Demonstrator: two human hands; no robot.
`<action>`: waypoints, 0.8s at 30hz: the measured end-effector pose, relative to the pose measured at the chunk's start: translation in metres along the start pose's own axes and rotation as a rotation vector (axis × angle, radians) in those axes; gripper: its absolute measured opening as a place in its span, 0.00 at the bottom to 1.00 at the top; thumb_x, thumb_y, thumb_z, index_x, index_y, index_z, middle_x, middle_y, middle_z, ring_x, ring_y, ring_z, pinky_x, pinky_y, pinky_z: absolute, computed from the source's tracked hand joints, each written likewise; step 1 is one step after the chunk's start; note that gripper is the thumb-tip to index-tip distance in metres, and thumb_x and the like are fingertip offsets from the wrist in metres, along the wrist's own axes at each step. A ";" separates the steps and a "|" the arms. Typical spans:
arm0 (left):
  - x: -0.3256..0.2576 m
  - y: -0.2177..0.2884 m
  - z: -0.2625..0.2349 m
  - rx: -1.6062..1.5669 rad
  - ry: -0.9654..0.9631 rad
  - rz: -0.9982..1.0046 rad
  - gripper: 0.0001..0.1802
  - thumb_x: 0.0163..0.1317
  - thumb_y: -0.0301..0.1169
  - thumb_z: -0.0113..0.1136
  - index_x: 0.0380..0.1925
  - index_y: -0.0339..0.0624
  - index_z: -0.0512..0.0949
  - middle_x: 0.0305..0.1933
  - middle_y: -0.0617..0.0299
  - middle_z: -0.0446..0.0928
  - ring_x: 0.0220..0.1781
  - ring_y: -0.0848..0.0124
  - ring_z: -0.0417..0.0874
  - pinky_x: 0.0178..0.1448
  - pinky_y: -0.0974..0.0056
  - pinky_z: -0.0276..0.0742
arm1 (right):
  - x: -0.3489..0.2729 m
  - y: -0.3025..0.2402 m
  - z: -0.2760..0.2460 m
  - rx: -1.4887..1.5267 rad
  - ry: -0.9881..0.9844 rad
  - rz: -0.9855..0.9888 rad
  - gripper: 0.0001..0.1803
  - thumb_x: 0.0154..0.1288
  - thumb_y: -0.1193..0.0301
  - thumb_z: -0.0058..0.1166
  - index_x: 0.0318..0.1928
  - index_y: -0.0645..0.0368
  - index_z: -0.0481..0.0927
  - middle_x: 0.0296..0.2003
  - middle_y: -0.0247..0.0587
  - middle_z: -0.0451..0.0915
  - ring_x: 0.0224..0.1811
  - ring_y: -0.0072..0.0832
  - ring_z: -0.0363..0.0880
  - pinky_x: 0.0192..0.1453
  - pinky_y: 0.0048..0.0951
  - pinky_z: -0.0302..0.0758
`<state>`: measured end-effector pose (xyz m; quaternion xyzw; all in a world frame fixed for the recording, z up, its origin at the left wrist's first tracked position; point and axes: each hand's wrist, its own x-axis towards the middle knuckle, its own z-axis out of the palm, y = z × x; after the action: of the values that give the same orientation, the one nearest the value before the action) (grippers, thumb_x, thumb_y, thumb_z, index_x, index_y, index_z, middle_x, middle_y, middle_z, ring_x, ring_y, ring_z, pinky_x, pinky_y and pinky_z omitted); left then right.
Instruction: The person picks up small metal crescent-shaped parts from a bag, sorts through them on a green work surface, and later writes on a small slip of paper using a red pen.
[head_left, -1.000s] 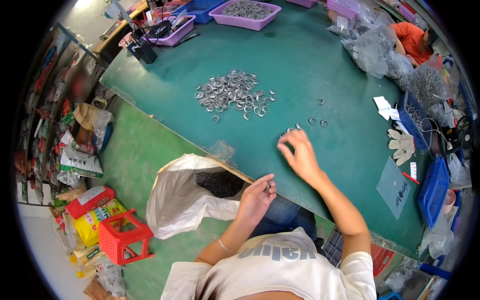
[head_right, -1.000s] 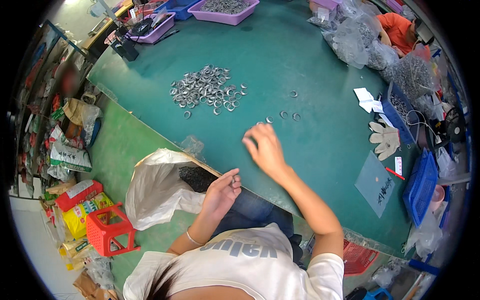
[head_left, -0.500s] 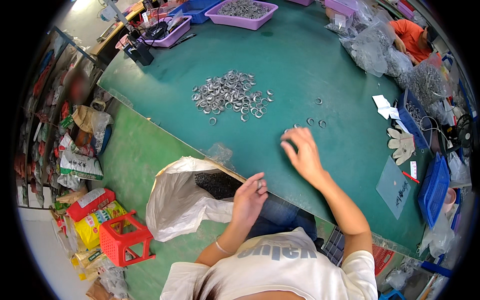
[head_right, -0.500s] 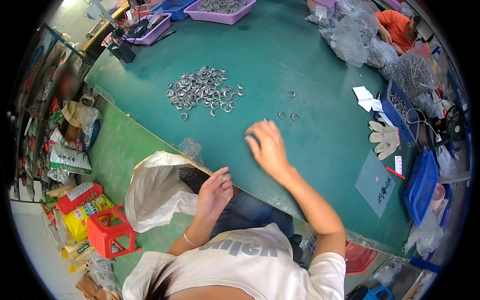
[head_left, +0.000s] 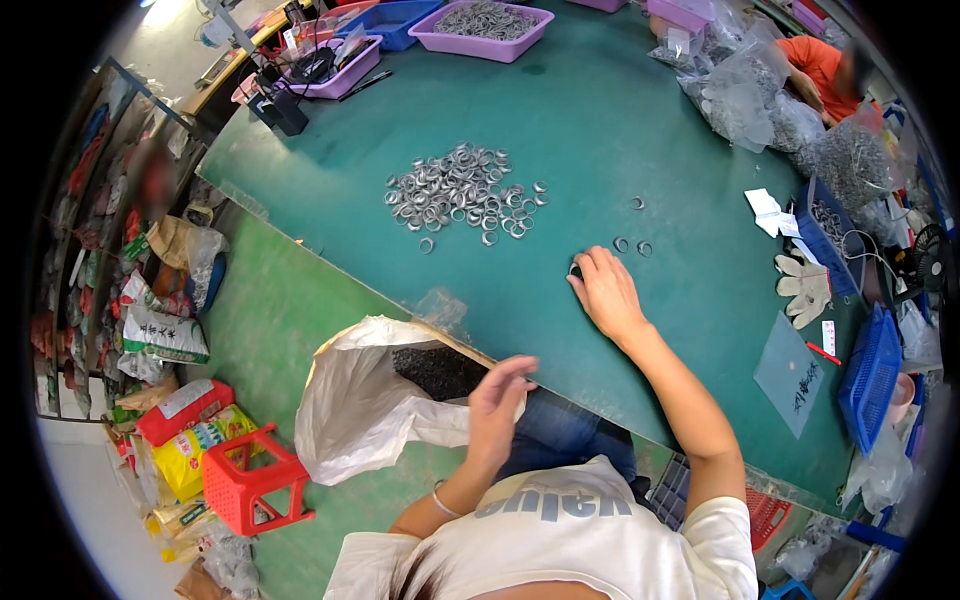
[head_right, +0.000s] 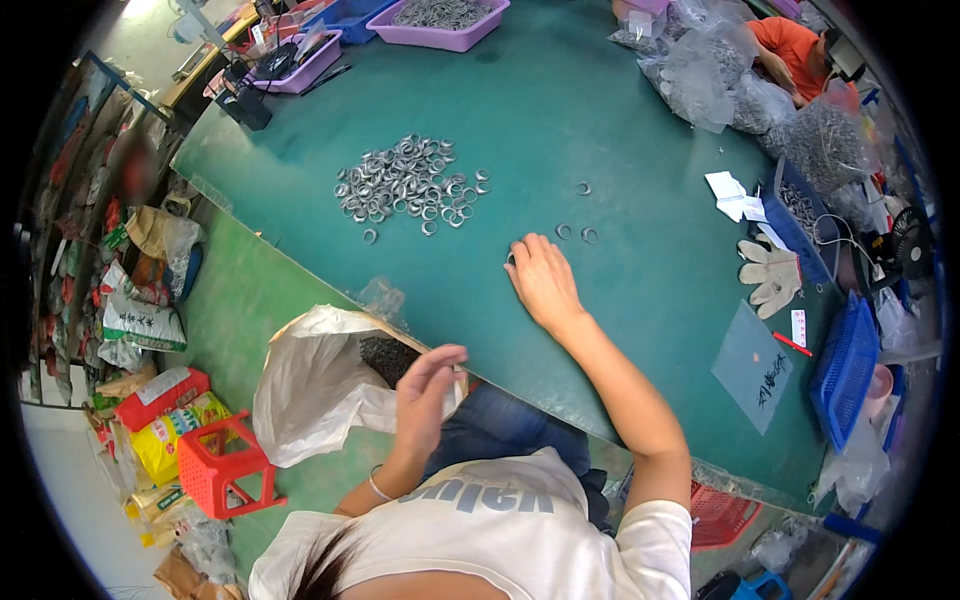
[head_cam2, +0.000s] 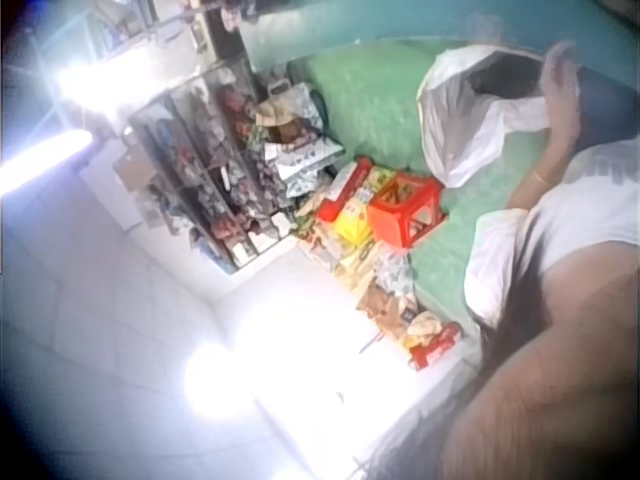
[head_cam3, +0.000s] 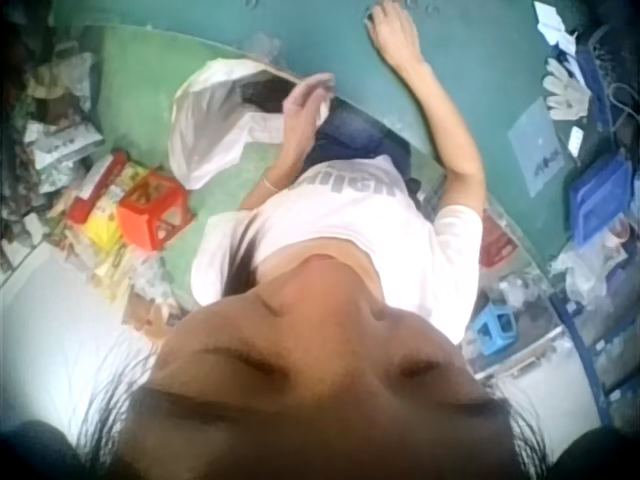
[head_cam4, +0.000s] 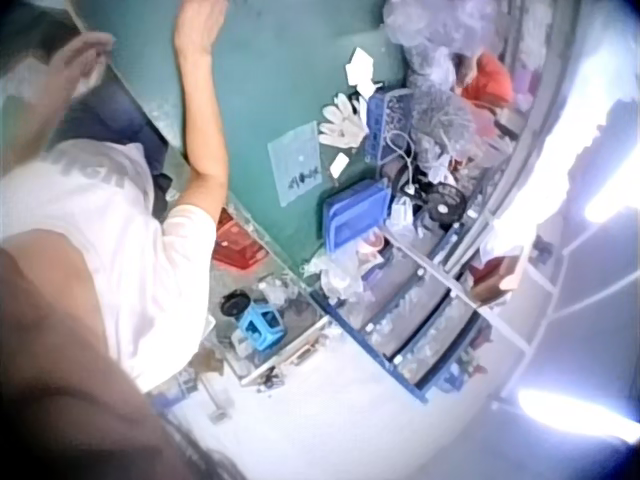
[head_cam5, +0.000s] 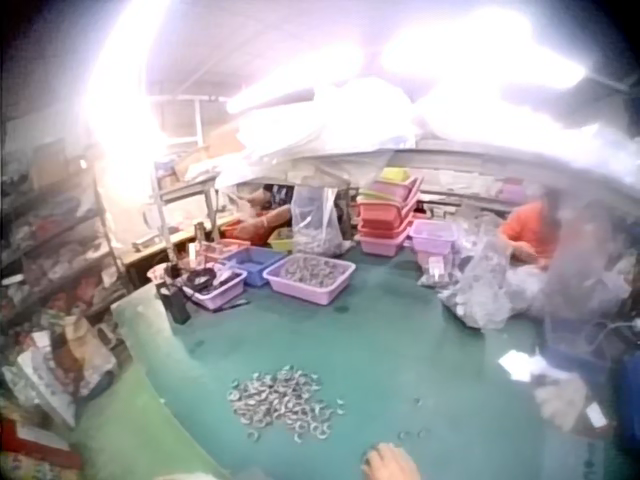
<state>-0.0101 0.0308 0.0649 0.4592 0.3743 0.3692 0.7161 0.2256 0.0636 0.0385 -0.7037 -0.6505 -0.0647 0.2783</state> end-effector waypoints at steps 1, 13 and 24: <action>0.003 0.003 0.011 -0.046 -0.120 -0.061 0.17 0.67 0.22 0.46 0.55 0.32 0.72 0.55 0.54 0.74 0.58 0.66 0.75 0.60 0.61 0.73 | -0.001 0.002 -0.001 -0.004 0.000 0.000 0.08 0.57 0.74 0.58 0.37 0.63 0.76 0.34 0.45 0.73 0.38 0.41 0.75 0.41 0.39 0.72; 0.043 -0.048 0.003 -0.916 -0.474 -0.544 0.18 0.69 0.26 0.49 0.56 0.29 0.69 0.47 0.53 0.76 0.45 0.70 0.77 0.50 0.67 0.75 | 0.004 -0.014 -0.043 0.256 0.019 0.153 0.09 0.55 0.73 0.62 0.35 0.64 0.79 0.32 0.47 0.78 0.38 0.41 0.77 0.41 0.40 0.74; 0.043 -0.007 0.044 -0.680 -0.044 -0.490 0.18 0.70 0.29 0.49 0.55 0.29 0.71 0.44 0.57 0.75 0.44 0.70 0.77 0.48 0.67 0.75 | -0.015 -0.026 -0.061 0.633 -0.380 0.031 0.07 0.56 0.71 0.60 0.32 0.62 0.80 0.35 0.47 0.77 0.41 0.44 0.75 0.46 0.41 0.73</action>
<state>0.0485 0.0494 0.0630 0.1017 0.3137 0.2805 0.9015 0.2154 0.0212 0.0911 -0.5920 -0.6678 0.2754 0.3573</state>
